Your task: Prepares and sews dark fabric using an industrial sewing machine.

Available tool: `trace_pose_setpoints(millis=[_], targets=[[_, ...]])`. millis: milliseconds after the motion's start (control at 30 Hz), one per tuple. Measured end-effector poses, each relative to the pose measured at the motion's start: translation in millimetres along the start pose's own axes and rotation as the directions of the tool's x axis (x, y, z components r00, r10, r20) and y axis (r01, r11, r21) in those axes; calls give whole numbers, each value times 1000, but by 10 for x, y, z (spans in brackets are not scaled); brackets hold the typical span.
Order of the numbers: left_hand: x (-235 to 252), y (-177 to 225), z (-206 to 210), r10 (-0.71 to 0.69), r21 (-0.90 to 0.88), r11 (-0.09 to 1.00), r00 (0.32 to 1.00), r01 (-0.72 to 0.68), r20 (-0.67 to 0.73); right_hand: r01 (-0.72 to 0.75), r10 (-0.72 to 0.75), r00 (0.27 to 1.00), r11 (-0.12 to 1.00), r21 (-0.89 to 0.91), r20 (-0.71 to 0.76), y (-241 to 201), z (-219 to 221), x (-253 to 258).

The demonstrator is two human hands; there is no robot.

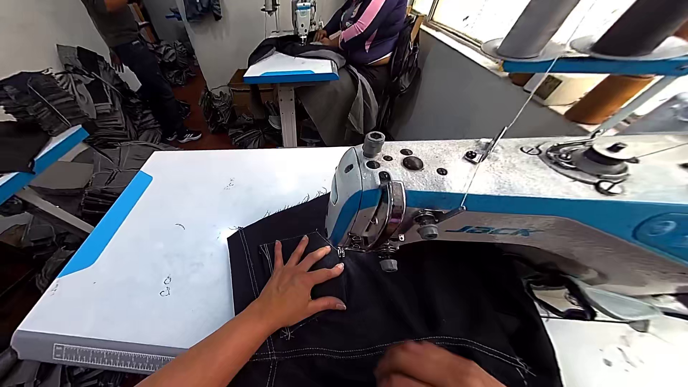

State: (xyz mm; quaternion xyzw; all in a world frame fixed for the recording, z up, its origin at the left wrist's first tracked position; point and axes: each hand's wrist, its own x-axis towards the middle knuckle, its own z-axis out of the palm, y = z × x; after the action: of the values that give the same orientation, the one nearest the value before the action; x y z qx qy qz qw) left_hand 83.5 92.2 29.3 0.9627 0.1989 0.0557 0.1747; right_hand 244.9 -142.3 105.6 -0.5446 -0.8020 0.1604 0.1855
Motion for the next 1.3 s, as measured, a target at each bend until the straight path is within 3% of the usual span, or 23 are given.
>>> trace_pose_setpoints(millis=[67,167,233,333,400,467,533,700,833,967,1167,1300], targets=[[2,-14,-66,-21,-102,994,999,27,50,85,-114,967,987,-134,-230,291,355,310],[28,-54,-110,-17,-179,983,993,39,120,36,-164,930,931,-362,-329,497,804,407],[15,-43,-70,2,-129,992,997,8,81,0,-137,932,927,-376,-336,475,864,353],[-6,-9,-20,94,20,995,994,-95,48,-21,-72,934,967,-254,-349,504,770,359],[-3,-30,-72,119,-125,985,993,-115,26,-53,-36,930,972,-231,-365,585,671,459],[-8,-78,-195,40,-409,910,997,-65,-69,-48,-54,934,961,-274,-353,684,605,564],[7,-215,-293,4,-498,864,990,-74,-139,8,-115,931,956,-294,-346,702,613,619],[8,-423,-180,310,-323,883,940,-341,-142,287,-320,934,937,-200,-159,245,837,641],[-12,-312,-117,341,-129,932,940,-340,-18,304,-344,932,913,-271,-115,61,935,638],[-39,-251,-54,308,84,947,951,-310,31,241,-295,938,932,-271,-182,58,1000,669],[-66,-266,-93,301,121,940,941,-321,155,202,-254,933,956,-213,-256,96,932,731],[-77,-325,-37,413,141,898,909,-416,52,-54,-54,915,965,-255,-400,533,558,698]])
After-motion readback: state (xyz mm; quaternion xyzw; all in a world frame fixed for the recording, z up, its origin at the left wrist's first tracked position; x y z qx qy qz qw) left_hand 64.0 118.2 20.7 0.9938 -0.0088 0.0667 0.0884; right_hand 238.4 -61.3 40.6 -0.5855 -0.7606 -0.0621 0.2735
